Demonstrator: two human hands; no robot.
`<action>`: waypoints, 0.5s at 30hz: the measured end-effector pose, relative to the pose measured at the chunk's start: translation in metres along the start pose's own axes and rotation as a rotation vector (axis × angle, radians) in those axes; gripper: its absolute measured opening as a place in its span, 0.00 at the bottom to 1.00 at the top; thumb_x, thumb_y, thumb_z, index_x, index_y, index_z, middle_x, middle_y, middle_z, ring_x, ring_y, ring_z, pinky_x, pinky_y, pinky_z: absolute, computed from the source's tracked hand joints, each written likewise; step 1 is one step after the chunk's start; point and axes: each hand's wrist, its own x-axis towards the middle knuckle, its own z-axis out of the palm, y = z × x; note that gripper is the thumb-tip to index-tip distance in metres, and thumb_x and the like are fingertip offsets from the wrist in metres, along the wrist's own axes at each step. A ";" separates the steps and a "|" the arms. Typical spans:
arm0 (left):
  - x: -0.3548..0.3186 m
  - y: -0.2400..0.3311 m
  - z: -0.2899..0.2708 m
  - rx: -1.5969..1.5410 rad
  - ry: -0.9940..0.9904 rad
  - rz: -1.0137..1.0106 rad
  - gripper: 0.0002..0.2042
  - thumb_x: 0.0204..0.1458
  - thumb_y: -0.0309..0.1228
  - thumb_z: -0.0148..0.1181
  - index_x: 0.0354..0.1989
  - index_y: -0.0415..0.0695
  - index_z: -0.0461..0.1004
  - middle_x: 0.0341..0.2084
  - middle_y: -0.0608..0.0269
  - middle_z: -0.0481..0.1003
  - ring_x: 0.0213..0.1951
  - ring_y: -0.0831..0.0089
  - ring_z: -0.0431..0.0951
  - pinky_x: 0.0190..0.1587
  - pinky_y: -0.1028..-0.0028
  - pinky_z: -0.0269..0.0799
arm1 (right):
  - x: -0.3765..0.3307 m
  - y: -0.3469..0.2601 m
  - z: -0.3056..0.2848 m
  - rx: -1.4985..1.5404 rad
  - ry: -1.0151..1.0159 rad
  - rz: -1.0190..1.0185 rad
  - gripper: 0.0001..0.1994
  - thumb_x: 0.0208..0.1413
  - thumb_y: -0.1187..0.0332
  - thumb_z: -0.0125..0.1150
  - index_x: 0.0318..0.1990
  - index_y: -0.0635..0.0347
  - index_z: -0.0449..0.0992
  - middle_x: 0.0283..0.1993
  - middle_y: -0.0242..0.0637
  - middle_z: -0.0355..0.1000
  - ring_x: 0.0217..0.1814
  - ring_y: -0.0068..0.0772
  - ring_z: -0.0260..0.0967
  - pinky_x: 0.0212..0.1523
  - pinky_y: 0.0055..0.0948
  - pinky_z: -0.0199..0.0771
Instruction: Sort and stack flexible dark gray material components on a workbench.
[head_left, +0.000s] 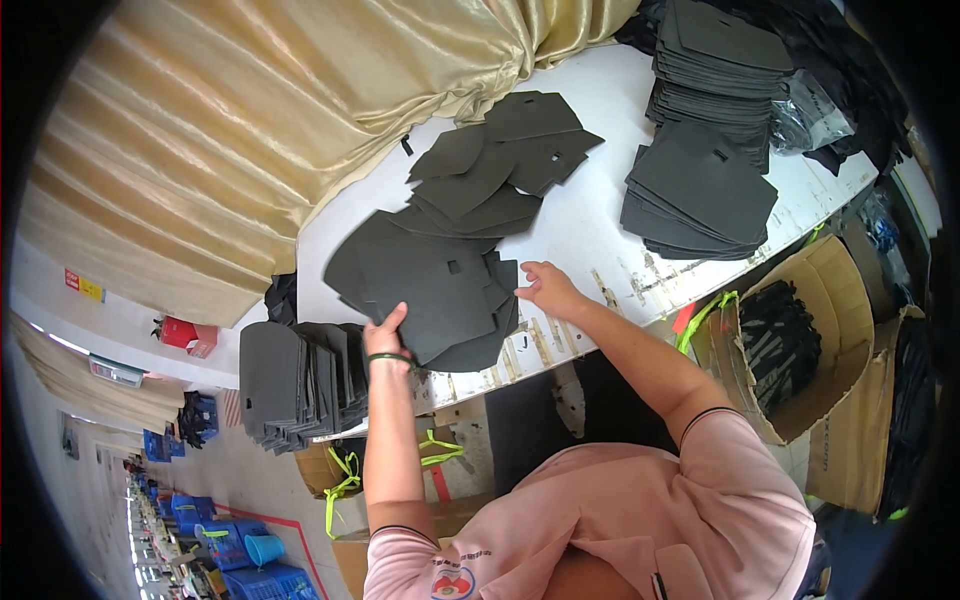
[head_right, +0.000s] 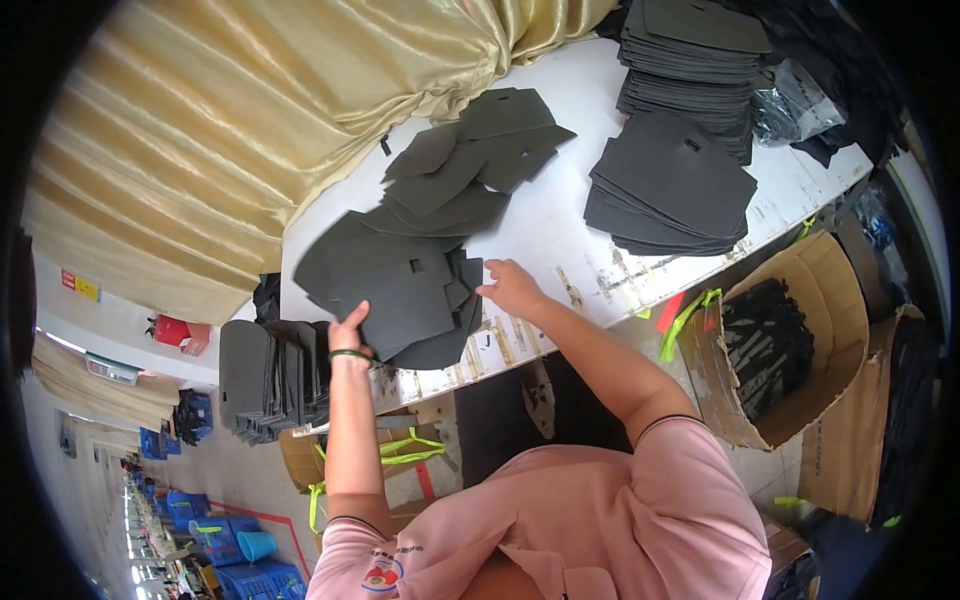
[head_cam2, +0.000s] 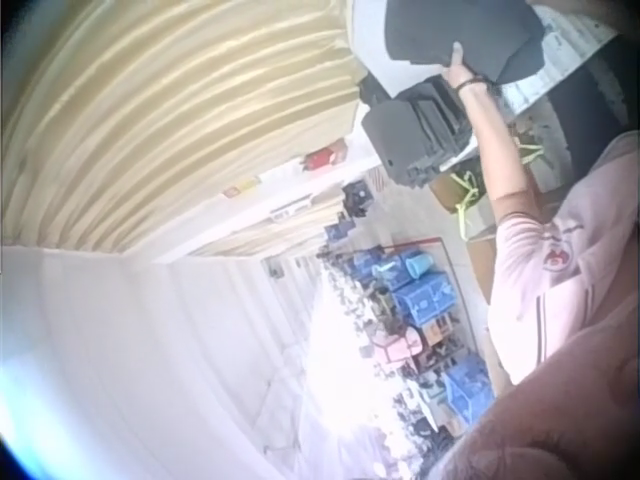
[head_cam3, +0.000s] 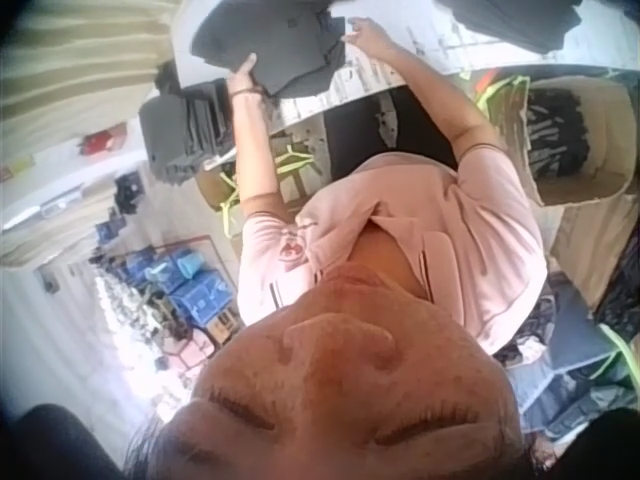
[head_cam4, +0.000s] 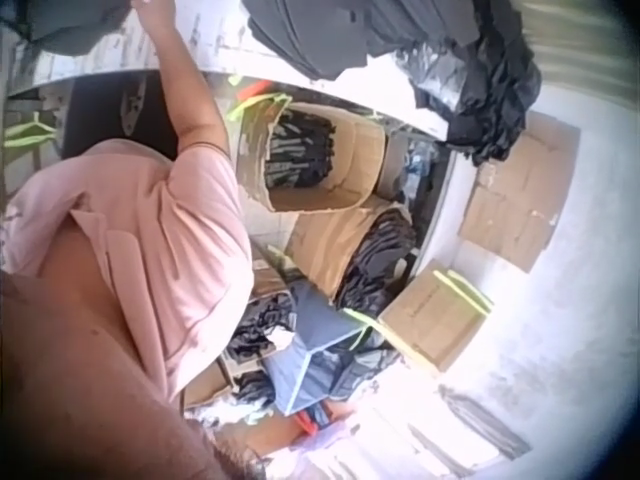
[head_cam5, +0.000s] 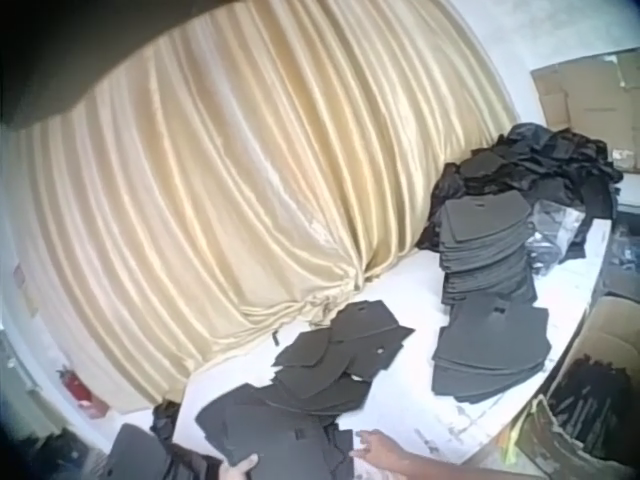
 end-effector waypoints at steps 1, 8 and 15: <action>-0.005 0.012 -0.002 0.047 0.010 0.076 0.23 0.43 0.18 0.64 0.51 0.38 0.67 0.44 0.54 0.74 0.43 0.61 0.76 0.46 0.64 0.73 | 0.003 0.012 -0.002 0.059 -0.002 0.012 0.22 0.48 0.67 0.65 0.51 0.64 0.71 0.42 0.44 0.71 0.41 0.35 0.71 0.44 0.30 0.71; -0.068 0.094 -0.001 0.214 -0.004 0.534 0.24 0.45 0.14 0.61 0.53 0.35 0.65 0.45 0.56 0.73 0.45 0.67 0.73 0.51 0.70 0.68 | 0.005 0.026 -0.003 0.163 -0.025 -0.012 0.17 0.50 0.70 0.64 0.49 0.61 0.73 0.42 0.38 0.72 0.40 0.27 0.69 0.43 0.25 0.71; -0.105 0.137 0.009 0.331 -0.091 0.628 0.24 0.44 0.17 0.62 0.53 0.34 0.66 0.46 0.56 0.73 0.46 0.68 0.73 0.55 0.70 0.64 | -0.007 -0.014 -0.048 0.496 -0.012 -0.045 0.21 0.53 0.69 0.62 0.55 0.58 0.67 0.47 0.36 0.69 0.42 0.24 0.68 0.45 0.25 0.71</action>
